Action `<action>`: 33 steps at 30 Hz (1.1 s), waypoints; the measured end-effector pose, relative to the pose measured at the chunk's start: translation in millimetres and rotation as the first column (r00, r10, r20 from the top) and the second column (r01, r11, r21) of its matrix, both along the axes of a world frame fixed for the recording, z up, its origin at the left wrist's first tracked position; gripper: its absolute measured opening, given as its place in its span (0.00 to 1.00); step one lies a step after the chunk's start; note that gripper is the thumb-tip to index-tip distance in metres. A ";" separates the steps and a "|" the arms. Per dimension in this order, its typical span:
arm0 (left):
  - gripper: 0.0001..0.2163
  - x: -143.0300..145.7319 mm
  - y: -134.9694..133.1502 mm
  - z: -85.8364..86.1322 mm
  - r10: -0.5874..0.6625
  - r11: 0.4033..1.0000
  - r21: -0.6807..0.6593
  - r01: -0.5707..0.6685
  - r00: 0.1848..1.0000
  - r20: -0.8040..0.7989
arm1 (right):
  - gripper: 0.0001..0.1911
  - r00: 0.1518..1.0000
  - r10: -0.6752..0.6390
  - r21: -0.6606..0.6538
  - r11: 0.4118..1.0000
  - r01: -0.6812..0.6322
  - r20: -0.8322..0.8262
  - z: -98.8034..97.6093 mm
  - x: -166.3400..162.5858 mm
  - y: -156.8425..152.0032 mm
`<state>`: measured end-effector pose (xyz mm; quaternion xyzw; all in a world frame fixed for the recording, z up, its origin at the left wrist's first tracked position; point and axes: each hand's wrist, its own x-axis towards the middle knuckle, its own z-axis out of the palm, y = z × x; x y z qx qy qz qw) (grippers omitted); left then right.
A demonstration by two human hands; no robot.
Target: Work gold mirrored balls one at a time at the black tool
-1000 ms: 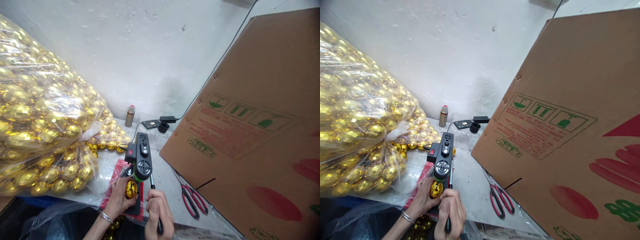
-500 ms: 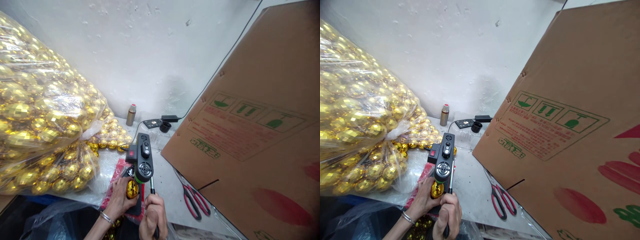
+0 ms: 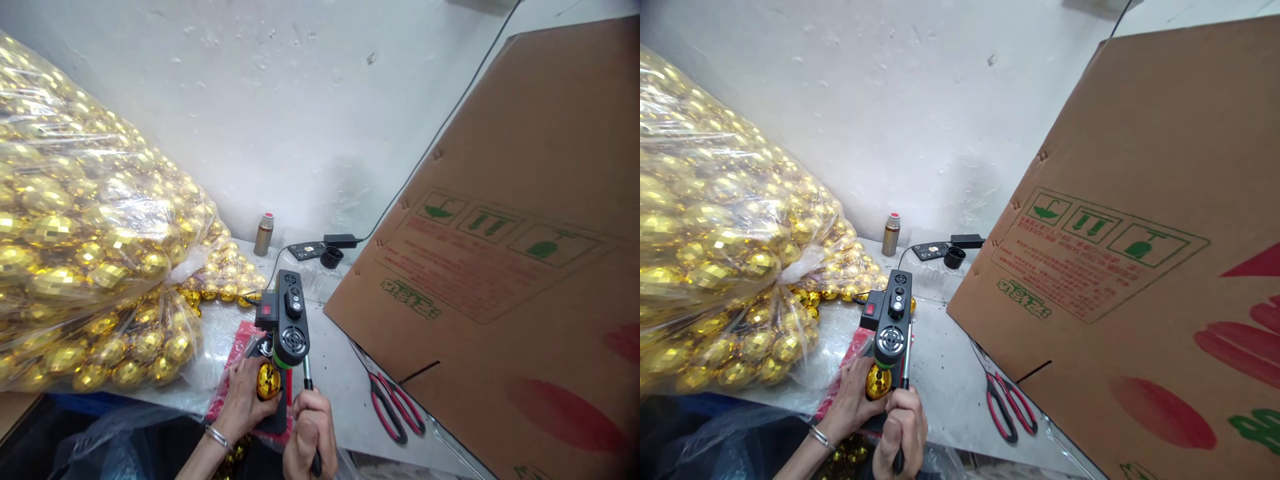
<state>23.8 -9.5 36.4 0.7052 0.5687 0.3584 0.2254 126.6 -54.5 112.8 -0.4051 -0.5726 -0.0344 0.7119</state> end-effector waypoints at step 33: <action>0.23 -6.8 -11.8 -0.7 -0.015 1.000 -0.007 0.015 1.000 0.027 | 0.16 0.993 0.114 -0.103 0.988 -0.112 0.008 56.9 13.3 1.2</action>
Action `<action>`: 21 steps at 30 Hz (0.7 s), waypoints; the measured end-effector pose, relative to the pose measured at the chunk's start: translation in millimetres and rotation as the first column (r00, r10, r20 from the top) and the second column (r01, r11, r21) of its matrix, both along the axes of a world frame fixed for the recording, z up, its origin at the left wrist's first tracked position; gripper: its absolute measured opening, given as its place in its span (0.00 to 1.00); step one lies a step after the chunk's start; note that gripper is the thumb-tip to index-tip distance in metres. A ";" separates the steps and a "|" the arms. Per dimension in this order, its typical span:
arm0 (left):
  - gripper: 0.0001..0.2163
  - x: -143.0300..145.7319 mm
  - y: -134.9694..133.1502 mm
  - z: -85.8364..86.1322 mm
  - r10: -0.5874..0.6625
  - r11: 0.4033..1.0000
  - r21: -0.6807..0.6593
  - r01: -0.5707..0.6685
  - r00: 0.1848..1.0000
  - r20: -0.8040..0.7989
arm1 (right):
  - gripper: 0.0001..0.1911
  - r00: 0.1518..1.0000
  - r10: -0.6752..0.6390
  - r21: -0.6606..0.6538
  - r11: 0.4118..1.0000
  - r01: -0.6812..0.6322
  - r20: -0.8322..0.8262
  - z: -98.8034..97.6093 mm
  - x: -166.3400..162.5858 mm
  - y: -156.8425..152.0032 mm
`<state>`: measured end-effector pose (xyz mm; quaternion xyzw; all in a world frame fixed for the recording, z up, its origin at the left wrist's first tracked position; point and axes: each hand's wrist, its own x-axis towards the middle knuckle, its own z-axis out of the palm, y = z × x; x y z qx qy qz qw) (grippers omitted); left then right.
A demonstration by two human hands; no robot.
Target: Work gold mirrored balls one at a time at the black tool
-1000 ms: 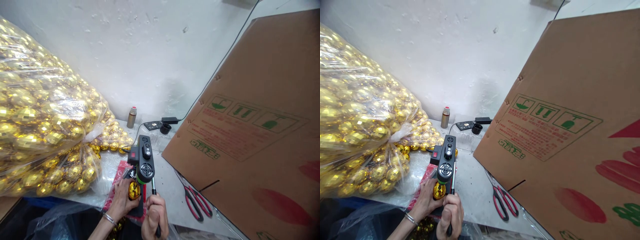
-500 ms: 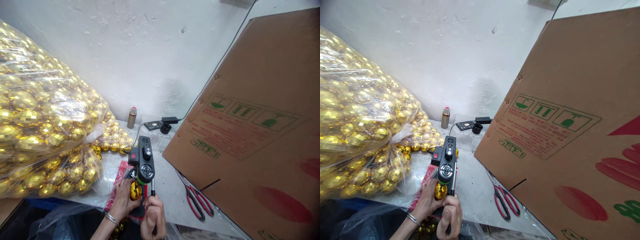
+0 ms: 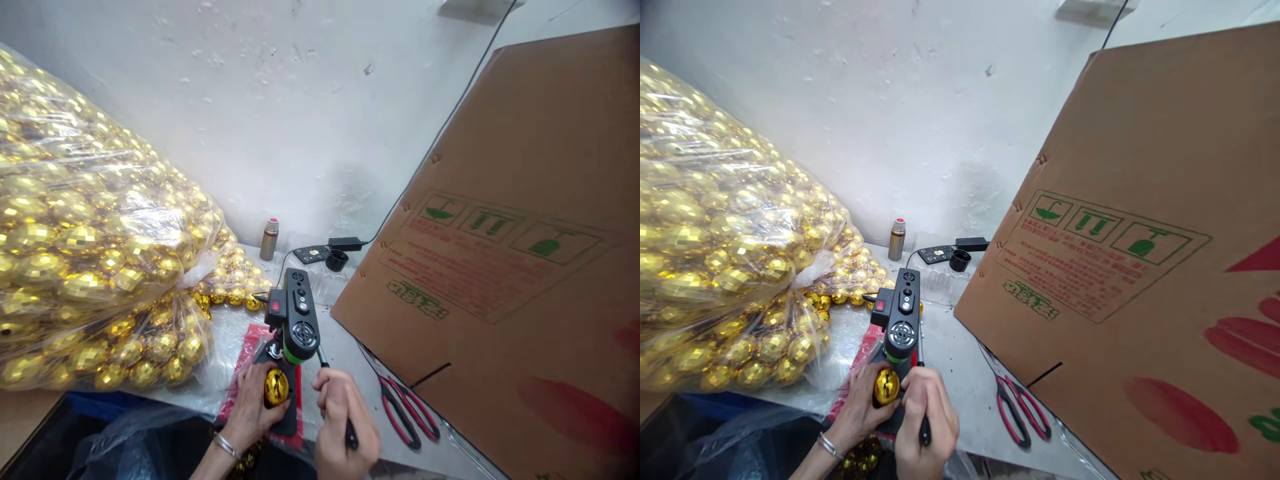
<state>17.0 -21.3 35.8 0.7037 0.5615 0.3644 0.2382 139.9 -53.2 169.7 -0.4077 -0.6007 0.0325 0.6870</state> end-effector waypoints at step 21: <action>0.37 -108.1 46.2 -4.7 0.733 0.637 0.395 -0.662 0.679 -0.043 | 0.17 0.965 -0.093 -0.149 0.987 0.058 -0.244 -0.4 -30.3 -12.8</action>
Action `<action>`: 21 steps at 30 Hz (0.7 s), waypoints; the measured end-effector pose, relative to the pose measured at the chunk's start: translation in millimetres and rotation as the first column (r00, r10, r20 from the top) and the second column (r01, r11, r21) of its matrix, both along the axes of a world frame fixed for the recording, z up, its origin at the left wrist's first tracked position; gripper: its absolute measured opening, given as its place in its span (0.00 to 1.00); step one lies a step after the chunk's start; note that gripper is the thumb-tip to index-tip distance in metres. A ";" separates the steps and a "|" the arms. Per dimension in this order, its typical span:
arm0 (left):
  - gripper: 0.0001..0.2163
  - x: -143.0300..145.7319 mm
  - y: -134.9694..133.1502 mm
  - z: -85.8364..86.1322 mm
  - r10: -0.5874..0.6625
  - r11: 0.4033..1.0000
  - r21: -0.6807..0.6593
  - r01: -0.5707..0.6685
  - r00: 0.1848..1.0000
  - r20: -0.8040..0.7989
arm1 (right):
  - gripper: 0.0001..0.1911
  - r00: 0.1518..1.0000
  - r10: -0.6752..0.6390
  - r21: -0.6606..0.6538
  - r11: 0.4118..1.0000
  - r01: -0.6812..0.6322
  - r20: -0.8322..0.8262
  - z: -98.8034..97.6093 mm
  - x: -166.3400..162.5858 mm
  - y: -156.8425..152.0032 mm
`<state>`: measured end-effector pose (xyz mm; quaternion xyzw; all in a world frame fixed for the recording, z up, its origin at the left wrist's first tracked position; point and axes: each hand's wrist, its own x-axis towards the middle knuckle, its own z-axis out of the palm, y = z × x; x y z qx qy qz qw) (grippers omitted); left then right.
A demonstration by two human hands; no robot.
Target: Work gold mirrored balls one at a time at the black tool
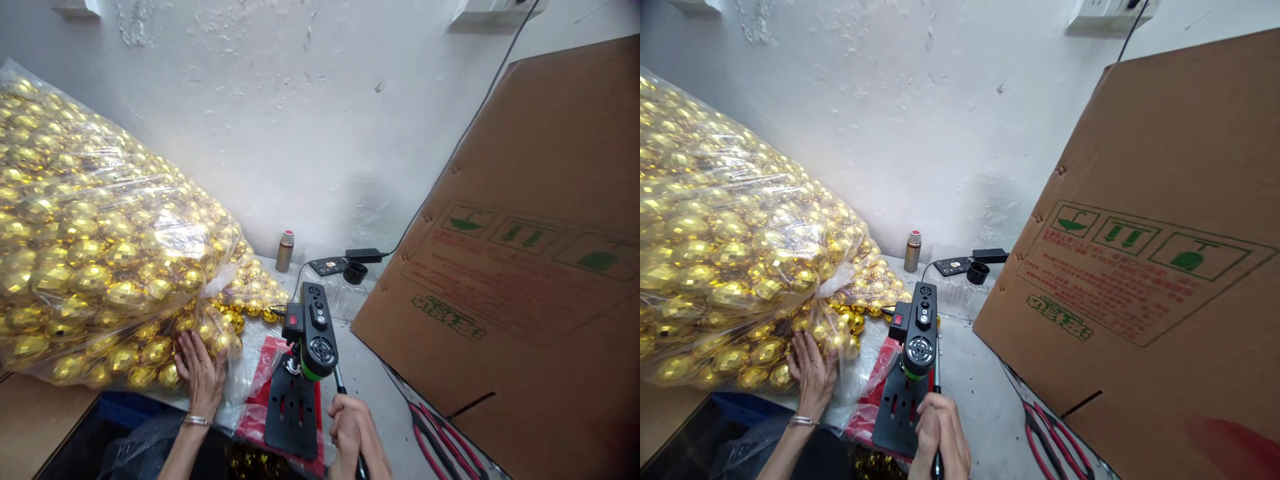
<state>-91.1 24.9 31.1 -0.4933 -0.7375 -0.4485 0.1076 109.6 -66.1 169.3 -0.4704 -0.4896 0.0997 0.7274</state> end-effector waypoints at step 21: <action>0.20 47.5 -5.3 11.1 -0.572 0.786 -0.386 0.483 0.805 -0.158 | 0.16 0.980 0.095 0.100 0.988 -0.114 0.176 -19.5 19.2 4.7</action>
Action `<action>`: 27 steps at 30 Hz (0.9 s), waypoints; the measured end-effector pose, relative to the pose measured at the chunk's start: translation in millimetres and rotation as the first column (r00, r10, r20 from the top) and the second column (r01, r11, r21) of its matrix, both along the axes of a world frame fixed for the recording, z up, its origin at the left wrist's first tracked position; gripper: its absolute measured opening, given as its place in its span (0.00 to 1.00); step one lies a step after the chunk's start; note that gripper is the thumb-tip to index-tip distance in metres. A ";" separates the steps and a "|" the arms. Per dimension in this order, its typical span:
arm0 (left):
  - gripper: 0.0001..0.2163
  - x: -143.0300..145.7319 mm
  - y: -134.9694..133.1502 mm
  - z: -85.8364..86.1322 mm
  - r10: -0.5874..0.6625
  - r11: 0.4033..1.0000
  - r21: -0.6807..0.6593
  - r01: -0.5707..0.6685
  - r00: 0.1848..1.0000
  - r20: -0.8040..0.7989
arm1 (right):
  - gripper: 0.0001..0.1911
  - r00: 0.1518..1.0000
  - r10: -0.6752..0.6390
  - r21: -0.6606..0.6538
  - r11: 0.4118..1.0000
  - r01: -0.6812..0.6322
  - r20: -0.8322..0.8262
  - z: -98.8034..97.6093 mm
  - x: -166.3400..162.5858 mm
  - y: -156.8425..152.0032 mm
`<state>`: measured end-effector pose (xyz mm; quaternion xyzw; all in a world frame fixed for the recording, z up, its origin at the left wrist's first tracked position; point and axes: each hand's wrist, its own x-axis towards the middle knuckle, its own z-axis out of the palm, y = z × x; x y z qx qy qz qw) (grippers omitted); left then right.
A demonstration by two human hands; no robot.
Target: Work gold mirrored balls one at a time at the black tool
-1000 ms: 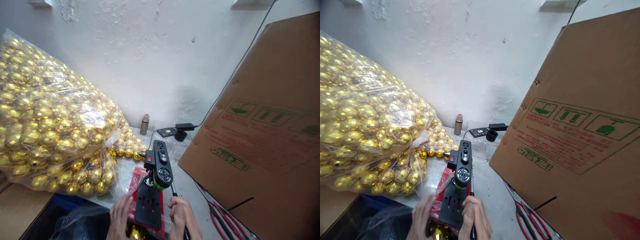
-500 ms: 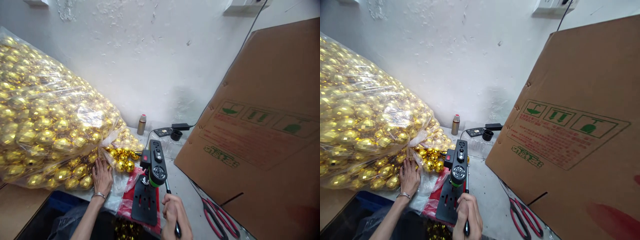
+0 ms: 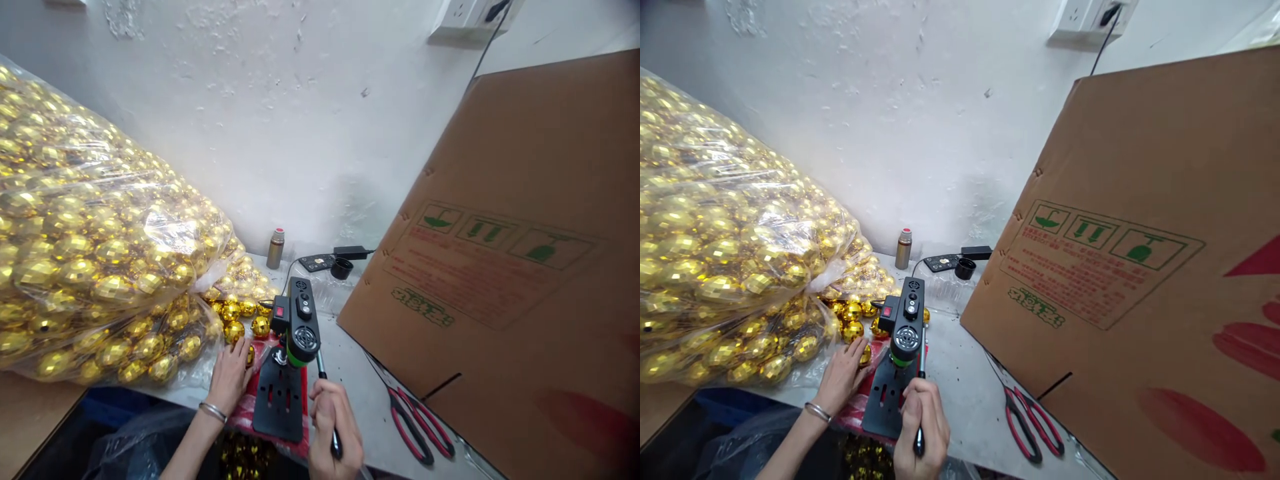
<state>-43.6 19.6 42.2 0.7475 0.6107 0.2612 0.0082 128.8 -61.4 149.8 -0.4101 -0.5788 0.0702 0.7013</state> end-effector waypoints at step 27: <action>0.24 -12.8 -33.7 -0.4 0.162 0.969 -0.247 0.006 0.739 0.654 | 0.13 0.987 0.016 0.002 1.000 -0.016 0.160 23.0 9.3 -0.3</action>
